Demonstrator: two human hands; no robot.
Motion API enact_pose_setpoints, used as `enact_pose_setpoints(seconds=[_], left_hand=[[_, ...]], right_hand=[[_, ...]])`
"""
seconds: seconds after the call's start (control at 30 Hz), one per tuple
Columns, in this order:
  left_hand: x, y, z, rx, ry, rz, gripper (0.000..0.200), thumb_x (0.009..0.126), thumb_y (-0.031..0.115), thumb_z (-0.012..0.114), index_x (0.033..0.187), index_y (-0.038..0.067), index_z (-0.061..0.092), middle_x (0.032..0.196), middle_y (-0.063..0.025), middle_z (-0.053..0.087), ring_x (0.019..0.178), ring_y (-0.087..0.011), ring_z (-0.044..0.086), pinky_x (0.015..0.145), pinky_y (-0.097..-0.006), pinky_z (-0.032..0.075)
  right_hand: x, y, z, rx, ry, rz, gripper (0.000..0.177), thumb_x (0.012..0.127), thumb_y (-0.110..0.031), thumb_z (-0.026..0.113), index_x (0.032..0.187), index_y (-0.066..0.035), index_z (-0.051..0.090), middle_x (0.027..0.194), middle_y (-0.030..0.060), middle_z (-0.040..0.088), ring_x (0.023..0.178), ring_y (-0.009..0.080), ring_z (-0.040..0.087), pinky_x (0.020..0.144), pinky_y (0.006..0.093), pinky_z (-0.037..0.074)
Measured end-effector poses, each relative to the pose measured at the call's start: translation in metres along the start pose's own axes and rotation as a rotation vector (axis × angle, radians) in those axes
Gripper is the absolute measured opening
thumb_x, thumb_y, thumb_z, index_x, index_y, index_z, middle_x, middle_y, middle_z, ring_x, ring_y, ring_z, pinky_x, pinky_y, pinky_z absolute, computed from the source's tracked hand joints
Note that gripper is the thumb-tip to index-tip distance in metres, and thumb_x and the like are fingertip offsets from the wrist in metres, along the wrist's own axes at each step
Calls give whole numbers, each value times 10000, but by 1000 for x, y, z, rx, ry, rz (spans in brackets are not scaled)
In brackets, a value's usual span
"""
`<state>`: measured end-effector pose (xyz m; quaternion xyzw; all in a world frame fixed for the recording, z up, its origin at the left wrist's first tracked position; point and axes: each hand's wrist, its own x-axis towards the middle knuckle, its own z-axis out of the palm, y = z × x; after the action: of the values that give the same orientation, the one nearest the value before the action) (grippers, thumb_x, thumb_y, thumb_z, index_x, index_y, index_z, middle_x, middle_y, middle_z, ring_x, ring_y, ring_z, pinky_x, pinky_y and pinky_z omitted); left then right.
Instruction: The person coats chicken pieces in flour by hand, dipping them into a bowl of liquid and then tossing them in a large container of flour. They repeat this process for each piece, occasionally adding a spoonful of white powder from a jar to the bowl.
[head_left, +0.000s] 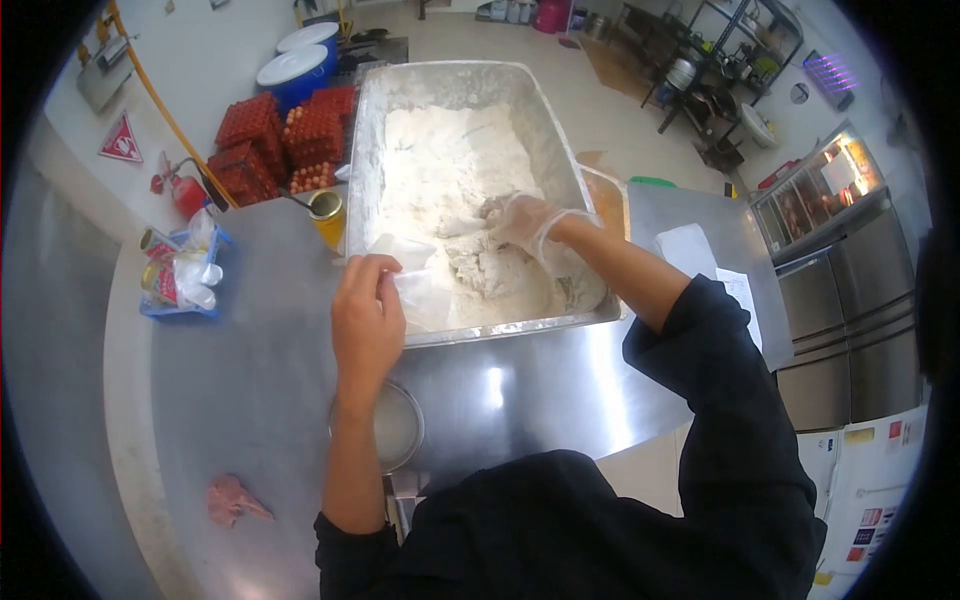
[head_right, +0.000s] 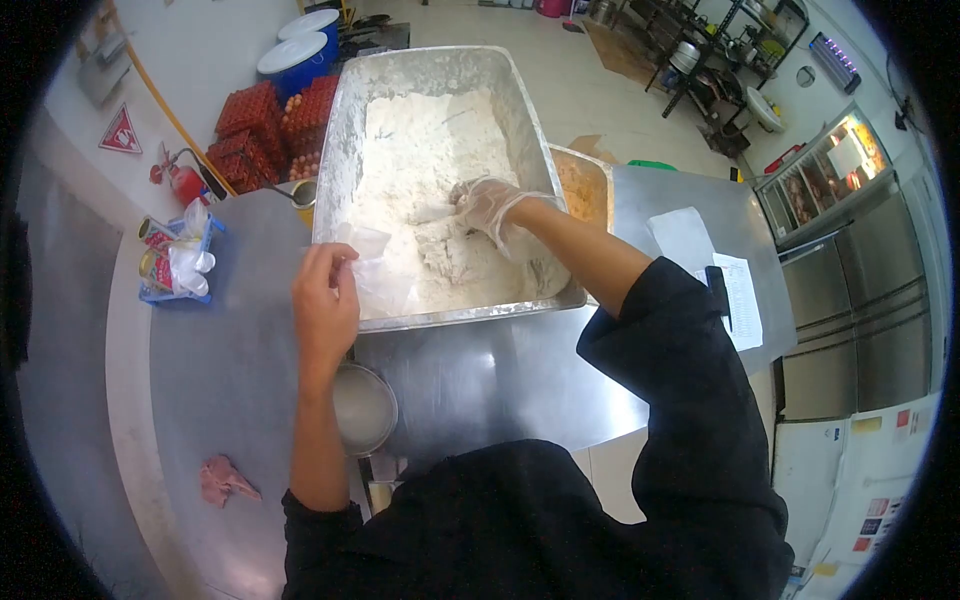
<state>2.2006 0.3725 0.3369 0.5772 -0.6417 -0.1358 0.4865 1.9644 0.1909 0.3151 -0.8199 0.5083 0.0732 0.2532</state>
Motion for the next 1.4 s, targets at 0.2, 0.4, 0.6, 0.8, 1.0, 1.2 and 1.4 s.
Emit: enact_pose_setpoints(seconds=[0.2, 0.4, 0.6, 0.8, 1.0, 1.2, 1.4], left_hand=[[-1, -3, 0, -28, 21, 5, 132, 891, -55, 526, 963, 17, 610, 903, -166, 585, 796, -366, 592, 707, -416, 466], [-1, -4, 1, -20, 13, -3, 136, 888, -55, 528, 964, 18, 614, 902, -165, 587, 792, -364, 595, 705, -418, 469], [-1, -4, 1, -20, 7, -14, 134, 885, -50, 534, 962, 20, 617, 901, -164, 590, 808, -366, 602, 715, -421, 474], [-1, -3, 1, -14, 18, 4, 130, 889, -38, 532, 966, 33, 610, 910, -159, 589, 831, -378, 600, 719, -446, 470], [-3, -5, 0, 33, 57, 35, 126, 887, -43, 532, 959, 33, 603, 895, -148, 580, 797, -358, 592, 699, -421, 461], [-4, -4, 2, 43, 45, 14, 125, 885, -51, 530, 957, 25, 601, 886, -151, 584, 776, -347, 599, 694, -416, 460], [-3, -4, 2, 43, 39, 13, 127, 880, -51, 530, 954, 25, 600, 882, -154, 587, 789, -354, 603, 701, -427, 461]], right_hand=[[-1, 6, 7, 43, 72, -54, 527, 794, -220, 712, 1303, -101, 645, 1047, 170, 714, 900, 271, 680, 815, 376, 537], [11, 5, 27, -48, 179, -243, 480, 788, -204, 692, 1247, -74, 639, 1058, 191, 707, 934, 296, 683, 834, 383, 540], [21, -34, 24, -282, 36, -88, 315, 862, -194, 567, 1127, -70, 683, 1083, 178, 718, 1014, 324, 688, 877, 424, 541], [13, -52, 16, -441, 77, -47, 256, 866, -154, 542, 1006, -17, 707, 1074, 181, 720, 1013, 335, 692, 882, 418, 543], [4, -17, -16, -73, 292, -254, 340, 835, -98, 596, 1137, 20, 698, 911, 231, 715, 794, 299, 692, 783, 377, 565], [-18, -14, -42, -143, 5, -211, 444, 778, -149, 691, 1189, 18, 685, 924, 218, 724, 807, 259, 688, 806, 354, 552], [-25, -16, 10, -99, 24, -154, 489, 752, -210, 727, 1210, -44, 687, 999, 193, 703, 928, 296, 668, 848, 367, 538]])
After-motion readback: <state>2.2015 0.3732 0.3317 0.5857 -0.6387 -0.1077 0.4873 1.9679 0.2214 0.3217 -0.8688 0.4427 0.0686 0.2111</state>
